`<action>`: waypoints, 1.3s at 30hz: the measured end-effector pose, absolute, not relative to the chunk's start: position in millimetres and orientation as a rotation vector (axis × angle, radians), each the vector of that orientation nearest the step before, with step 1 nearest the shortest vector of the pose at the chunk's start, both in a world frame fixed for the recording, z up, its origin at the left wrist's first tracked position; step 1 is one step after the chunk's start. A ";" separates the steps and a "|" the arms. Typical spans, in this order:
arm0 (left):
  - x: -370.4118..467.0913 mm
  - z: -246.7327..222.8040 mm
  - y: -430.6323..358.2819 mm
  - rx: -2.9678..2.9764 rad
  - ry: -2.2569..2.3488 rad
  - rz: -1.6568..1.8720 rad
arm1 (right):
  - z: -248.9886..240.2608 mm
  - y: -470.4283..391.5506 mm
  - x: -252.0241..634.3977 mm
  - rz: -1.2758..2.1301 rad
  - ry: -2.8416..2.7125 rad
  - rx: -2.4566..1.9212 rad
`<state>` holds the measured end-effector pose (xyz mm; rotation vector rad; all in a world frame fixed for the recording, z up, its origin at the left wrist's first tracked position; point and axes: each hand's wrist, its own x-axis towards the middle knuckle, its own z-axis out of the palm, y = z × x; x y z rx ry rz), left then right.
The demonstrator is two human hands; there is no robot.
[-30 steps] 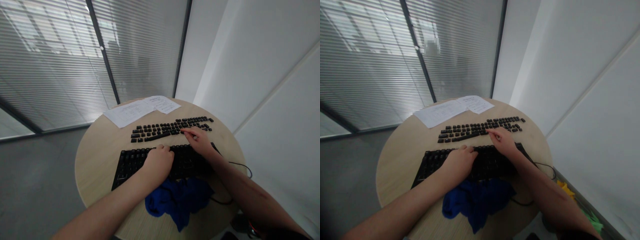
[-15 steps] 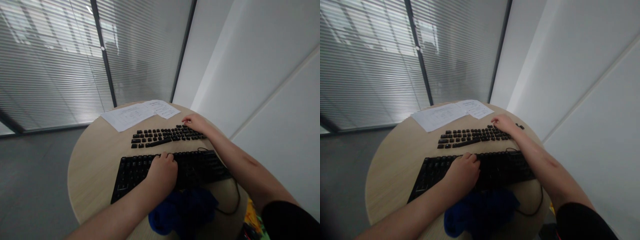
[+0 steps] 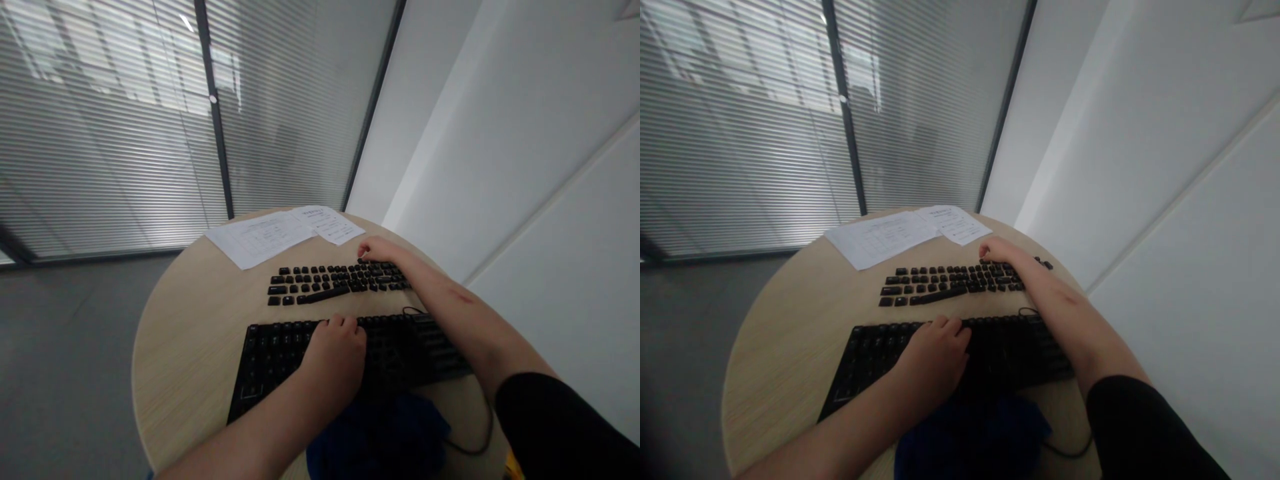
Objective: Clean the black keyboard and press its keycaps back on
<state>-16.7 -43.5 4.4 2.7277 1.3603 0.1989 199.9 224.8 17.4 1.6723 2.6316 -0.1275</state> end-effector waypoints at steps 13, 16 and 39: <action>-22.6 5.9 -39.3 2.810 1.212 0.179 | 49.6 170.0 181.8 -0.082 2.834 1.830; -28.0 13.0 -37.8 2.799 1.152 0.146 | 51.2 110.7 191.0 -0.284 3.070 1.801; -54.4 21.8 -7.5 2.516 1.516 0.302 | -3.2 4.6 193.5 -0.583 3.210 1.205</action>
